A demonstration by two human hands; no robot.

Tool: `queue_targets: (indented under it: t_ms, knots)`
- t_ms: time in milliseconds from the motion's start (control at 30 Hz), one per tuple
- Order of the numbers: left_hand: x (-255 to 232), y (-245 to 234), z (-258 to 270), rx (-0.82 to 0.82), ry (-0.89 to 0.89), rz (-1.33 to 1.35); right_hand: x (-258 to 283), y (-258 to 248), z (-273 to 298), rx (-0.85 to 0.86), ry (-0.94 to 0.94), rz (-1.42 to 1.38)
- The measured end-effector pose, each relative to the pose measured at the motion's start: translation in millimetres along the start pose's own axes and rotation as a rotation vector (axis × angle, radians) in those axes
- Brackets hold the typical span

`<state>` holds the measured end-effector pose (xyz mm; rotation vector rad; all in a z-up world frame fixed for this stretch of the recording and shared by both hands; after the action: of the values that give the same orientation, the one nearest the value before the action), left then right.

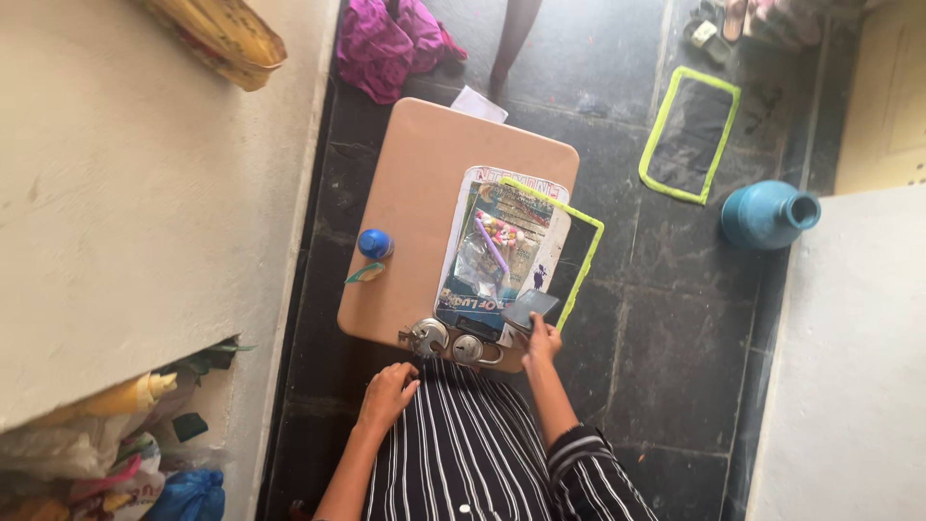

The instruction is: The person moves various cosmetic and household items between a lower table and upper shelves, including bottles, small containers, and a case. The person then removes colorful small balls from a plastic bag and rolls one between their fingers on a flat surface.

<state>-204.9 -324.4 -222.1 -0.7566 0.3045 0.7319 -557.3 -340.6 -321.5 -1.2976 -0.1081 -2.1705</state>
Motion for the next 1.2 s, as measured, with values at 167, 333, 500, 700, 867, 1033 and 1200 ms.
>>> queue_targets:
  t_ms: [167,333,500,700,867,1033,1200]
  knots:
    - [-4.9,29.4,7.8,0.069,-0.114,0.413,50.2,-21.8,14.1,0.332,-0.295,0.029]
    - [-34.9,31.8,38.1,0.333,-0.092,0.972,107.6,-11.1,82.1,0.917,-0.348,-0.114]
    - [-49.8,-24.7,103.9,0.321,0.083,1.062,132.1,32.9,183.2,1.170,-0.032,-0.259]
    - [4.2,-32.6,167.6,0.216,0.089,1.064,103.7,69.7,305.8,1.444,-0.060,0.145]
    - [82.6,-45.1,222.5,-0.068,0.064,1.443,66.1,69.7,407.6,1.562,0.205,0.160]
    - [175.3,-63.5,276.5,-0.364,0.004,1.491,10.8,68.8,495.6,1.911,0.015,0.605]
    - [264.9,-80.1,351.7,-0.525,-0.067,1.620,-37.8,54.7,620.3,2.087,-0.020,0.743]
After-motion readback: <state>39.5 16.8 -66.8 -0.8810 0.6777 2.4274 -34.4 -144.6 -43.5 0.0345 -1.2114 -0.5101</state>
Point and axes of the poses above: each hand's wrist, its own z-axis away from the middle knuckle, its own y-axis out of the palm, x = y × z, the point moved 8 cm from there along -z, towards the middle knuckle, and after that the axes turned 15 degrees about -y, right-handed, at the moved point
